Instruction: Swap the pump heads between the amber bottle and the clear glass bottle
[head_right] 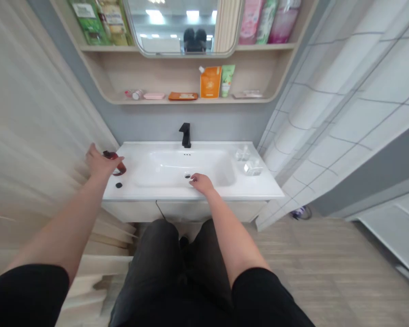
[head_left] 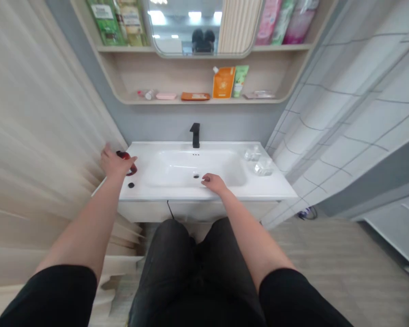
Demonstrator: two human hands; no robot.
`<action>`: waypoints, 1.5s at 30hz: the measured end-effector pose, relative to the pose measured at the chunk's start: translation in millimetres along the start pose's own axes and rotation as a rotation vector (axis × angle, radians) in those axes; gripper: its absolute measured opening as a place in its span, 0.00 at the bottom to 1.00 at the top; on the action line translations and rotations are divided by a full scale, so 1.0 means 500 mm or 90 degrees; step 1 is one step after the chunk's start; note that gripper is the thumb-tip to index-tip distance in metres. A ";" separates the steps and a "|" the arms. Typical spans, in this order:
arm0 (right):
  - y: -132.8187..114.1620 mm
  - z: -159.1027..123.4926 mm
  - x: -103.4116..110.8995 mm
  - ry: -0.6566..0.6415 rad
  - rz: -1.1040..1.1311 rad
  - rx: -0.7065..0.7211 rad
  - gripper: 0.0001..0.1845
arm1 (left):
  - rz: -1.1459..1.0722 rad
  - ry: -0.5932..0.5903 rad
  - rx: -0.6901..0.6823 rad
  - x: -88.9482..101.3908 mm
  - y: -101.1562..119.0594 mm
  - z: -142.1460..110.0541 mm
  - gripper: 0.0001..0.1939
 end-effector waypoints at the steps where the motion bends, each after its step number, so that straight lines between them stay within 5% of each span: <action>1: 0.000 0.000 0.001 0.011 0.019 0.002 0.09 | -0.001 -0.031 0.010 -0.014 -0.009 0.011 0.61; 5: 0.013 0.000 0.006 0.062 0.094 0.007 0.06 | -0.055 -0.097 0.055 -0.055 -0.032 0.026 0.62; 8: 0.026 0.008 0.004 0.075 0.130 -0.024 0.09 | -0.094 -0.080 0.025 -0.069 -0.002 -0.007 0.61; 10: 0.030 0.017 -0.003 0.052 0.146 -0.052 0.19 | -0.120 -0.094 -0.037 -0.086 0.049 -0.059 0.60; 13: 0.028 0.026 -0.013 0.015 0.159 -0.043 0.48 | -0.207 -0.166 -0.157 -0.131 0.157 -0.175 0.59; 17: 0.016 0.017 -0.005 0.097 0.140 0.075 0.70 | -0.294 -0.283 -0.256 -0.198 0.300 -0.333 0.59; 20: 0.011 0.002 0.012 0.137 0.175 0.103 0.64 | -0.353 -0.330 -0.267 -0.228 0.378 -0.406 0.59; 23: 0.014 -0.003 0.021 0.108 0.239 0.034 0.47 | -0.409 -0.392 -0.255 -0.242 0.405 -0.428 0.60; 26: 0.021 0.003 0.023 0.111 0.274 -0.023 0.39 | -0.412 -0.422 -0.262 -0.236 0.360 -0.413 0.55; 31: 0.021 0.014 0.024 0.120 0.259 -0.071 0.39 | -0.210 -0.183 -0.211 -0.153 0.152 -0.343 0.22; 34: 0.013 0.016 0.021 0.105 0.221 -0.083 0.37 | -0.072 -0.122 -0.202 -0.081 0.021 -0.285 0.21; 37: 0.006 0.015 0.017 0.084 0.207 -0.082 0.36 | 0.099 -0.074 -0.087 -0.025 -0.078 -0.222 0.32; 41: 0.005 0.009 0.017 0.081 0.188 -0.061 0.36 | 0.220 -0.183 -0.024 -0.012 -0.143 -0.157 0.39; 45: 0.006 0.002 0.021 0.095 0.195 -0.035 0.36 | 0.275 -0.310 -0.068 -0.036 -0.149 -0.126 0.17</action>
Point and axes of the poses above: each hand's wrist, its own z-axis towards the middle knuckle, its own x-axis out of the back of the hand, y = z × x, the point moved 1 cm from there along z, towards the middle knuckle, and after that the axes turned 9 degrees about z, right-handed, at the moved point
